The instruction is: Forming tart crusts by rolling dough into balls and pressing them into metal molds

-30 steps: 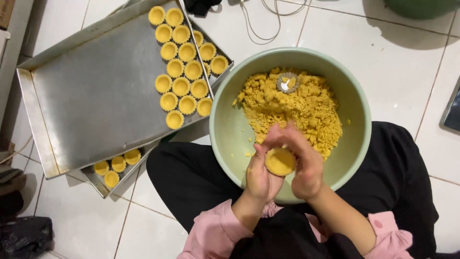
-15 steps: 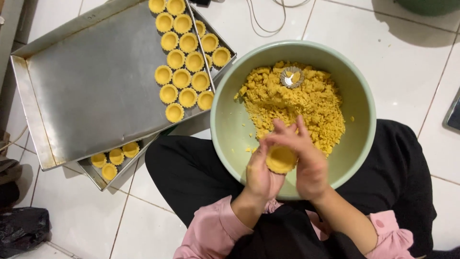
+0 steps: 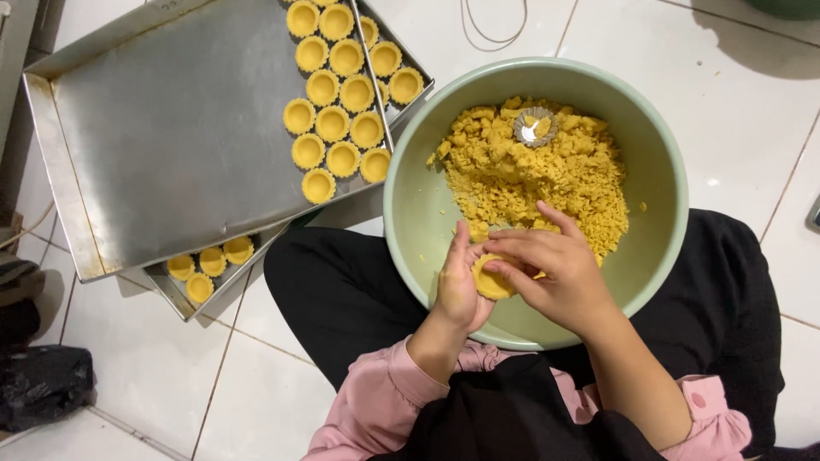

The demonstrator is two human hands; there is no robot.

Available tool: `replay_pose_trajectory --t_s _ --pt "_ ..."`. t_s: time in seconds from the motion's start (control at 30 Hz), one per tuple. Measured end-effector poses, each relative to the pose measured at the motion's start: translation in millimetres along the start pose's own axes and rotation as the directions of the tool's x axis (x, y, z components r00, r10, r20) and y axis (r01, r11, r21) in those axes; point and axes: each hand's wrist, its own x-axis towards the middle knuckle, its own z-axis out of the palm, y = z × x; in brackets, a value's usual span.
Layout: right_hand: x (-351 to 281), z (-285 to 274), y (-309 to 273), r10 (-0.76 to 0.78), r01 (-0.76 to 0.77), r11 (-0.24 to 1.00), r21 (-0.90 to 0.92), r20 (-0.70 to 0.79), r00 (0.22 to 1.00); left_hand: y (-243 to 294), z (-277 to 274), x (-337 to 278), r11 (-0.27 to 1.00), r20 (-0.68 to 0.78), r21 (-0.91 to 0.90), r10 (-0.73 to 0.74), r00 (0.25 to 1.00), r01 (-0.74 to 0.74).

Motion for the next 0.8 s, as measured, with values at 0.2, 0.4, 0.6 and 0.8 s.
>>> replay_pose_trajectory --t_s 0.2,0.4,0.6,0.8 --pt "-0.1 1.9 0.5 -0.059 0.062 0.993 -0.099 0.033 0.998 -1.0 -32.5 7.4 0.98 0.035 0.188 -0.069 0.997 0.061" --pt "-1.7 2.8 2.0 -0.069 0.083 0.984 -0.158 0.095 0.993 -4.4 -46.7 13.3 0.973 -0.02 0.207 -0.105 0.994 0.107" --pt "-3.9 2.5 1.3 0.02 -0.012 0.997 -0.077 0.101 0.995 -0.9 -41.9 11.2 0.975 -0.011 0.177 -0.136 0.991 0.136" --pt "-12.7 5.7 36.2 0.423 -0.4 0.769 0.498 0.072 0.903 24.5 -18.7 10.8 0.952 -0.095 0.252 -0.156 0.983 0.176"
